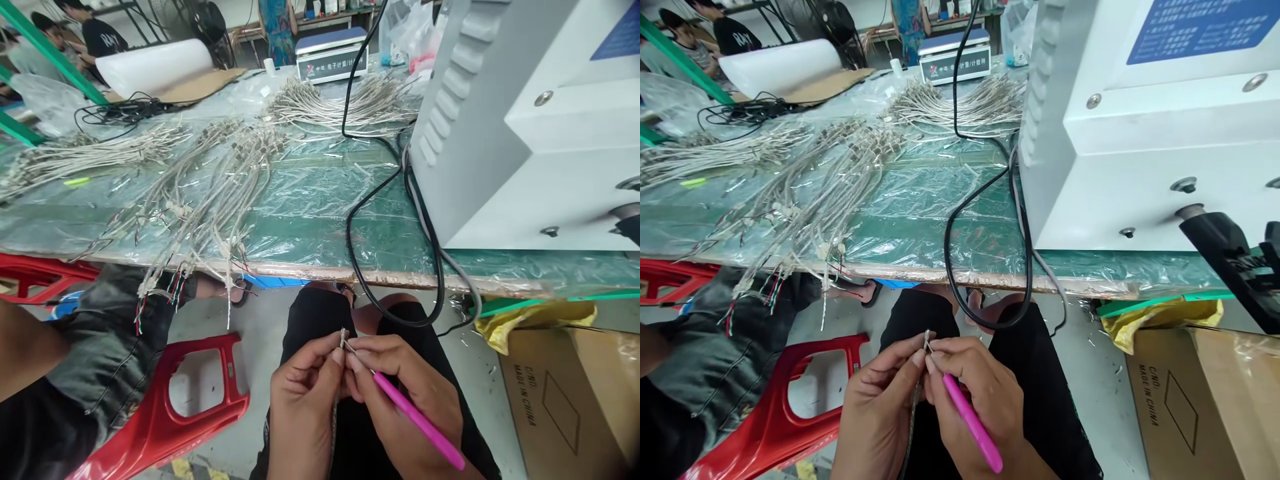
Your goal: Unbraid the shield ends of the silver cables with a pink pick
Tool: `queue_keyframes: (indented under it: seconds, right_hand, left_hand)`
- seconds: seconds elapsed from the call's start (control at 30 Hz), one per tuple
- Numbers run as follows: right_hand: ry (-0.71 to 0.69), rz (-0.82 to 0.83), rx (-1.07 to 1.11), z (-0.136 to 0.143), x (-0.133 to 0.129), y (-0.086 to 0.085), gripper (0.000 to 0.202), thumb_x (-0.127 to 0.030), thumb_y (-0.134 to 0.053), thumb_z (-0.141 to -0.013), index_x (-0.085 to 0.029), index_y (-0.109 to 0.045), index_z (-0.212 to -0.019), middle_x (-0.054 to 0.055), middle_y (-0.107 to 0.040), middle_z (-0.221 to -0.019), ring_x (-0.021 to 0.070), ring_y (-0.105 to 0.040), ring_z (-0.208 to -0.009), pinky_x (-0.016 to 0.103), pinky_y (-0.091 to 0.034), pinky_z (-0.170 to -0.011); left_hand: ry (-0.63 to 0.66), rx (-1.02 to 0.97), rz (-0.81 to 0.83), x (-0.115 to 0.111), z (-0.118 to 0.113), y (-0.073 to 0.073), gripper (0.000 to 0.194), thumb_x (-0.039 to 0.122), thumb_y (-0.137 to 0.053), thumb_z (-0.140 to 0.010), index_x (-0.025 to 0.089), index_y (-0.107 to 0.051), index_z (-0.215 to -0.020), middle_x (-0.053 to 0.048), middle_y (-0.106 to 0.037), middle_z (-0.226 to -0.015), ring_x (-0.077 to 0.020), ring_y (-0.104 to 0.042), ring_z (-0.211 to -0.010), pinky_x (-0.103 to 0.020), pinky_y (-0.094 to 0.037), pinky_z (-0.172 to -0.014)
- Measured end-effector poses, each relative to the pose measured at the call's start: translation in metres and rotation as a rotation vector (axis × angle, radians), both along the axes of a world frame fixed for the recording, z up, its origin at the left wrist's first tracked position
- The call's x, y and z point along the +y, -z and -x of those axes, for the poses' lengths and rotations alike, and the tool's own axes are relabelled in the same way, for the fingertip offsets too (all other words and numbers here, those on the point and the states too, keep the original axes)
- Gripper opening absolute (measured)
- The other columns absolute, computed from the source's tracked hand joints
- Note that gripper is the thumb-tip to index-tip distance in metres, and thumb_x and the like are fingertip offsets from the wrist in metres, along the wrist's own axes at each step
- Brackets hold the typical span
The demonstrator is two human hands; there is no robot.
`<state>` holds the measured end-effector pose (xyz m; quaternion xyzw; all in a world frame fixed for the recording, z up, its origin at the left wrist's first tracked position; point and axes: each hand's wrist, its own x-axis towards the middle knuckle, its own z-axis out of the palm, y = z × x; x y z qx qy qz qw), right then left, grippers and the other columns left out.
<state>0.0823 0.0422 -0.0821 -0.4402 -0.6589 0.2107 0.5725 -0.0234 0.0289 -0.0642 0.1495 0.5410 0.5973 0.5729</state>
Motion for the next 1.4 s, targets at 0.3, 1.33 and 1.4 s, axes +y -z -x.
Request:
queue_keyframes:
  seconds: [0.3, 1.33, 1.4]
  right_hand:
    - [0.055, 0.04, -0.019, 0.001, 0.002, 0.0, 0.014, -0.007, -0.068, -0.086, -0.02, -0.065, -0.087, 0.001, -0.076, -0.083, 0.011, -0.075, -0.076, 0.017, -0.062, -0.071]
    - [0.035, 0.071, -0.087, -0.006, -0.014, -0.002, 0.014, -0.006, -0.071, -0.082, -0.019, -0.066, -0.081, 0.002, -0.078, -0.082, 0.0124, -0.077, -0.074, 0.016, -0.062, -0.065]
    - [0.027, 0.049, -0.099, -0.008, -0.012, -0.003, 0.015, -0.005, -0.07, -0.082, -0.019, -0.066, -0.083, 0.002, -0.078, -0.082, 0.0127, -0.077, -0.076, 0.016, -0.063, -0.068]
  left_hand:
    - [-0.01, 0.029, -0.014, -0.002, -0.002, 0.0, 0.02, 0.025, -0.09, -0.064, 0.019, -0.085, -0.082, -0.003, -0.077, -0.068, -0.0122, -0.063, -0.051, -0.023, -0.059, -0.056]
    - [0.028, -0.076, 0.01, -0.009, 0.004, -0.001, 0.02, 0.024, -0.092, -0.064, 0.019, -0.084, -0.082, -0.003, -0.077, -0.065, -0.0108, -0.07, -0.054, -0.016, -0.059, -0.057]
    - [0.022, -0.059, 0.021, -0.009, 0.004, -0.001, 0.021, 0.025, -0.093, -0.063, 0.019, -0.084, -0.082, -0.004, -0.077, -0.065, -0.0124, -0.07, -0.055, -0.018, -0.06, -0.058]
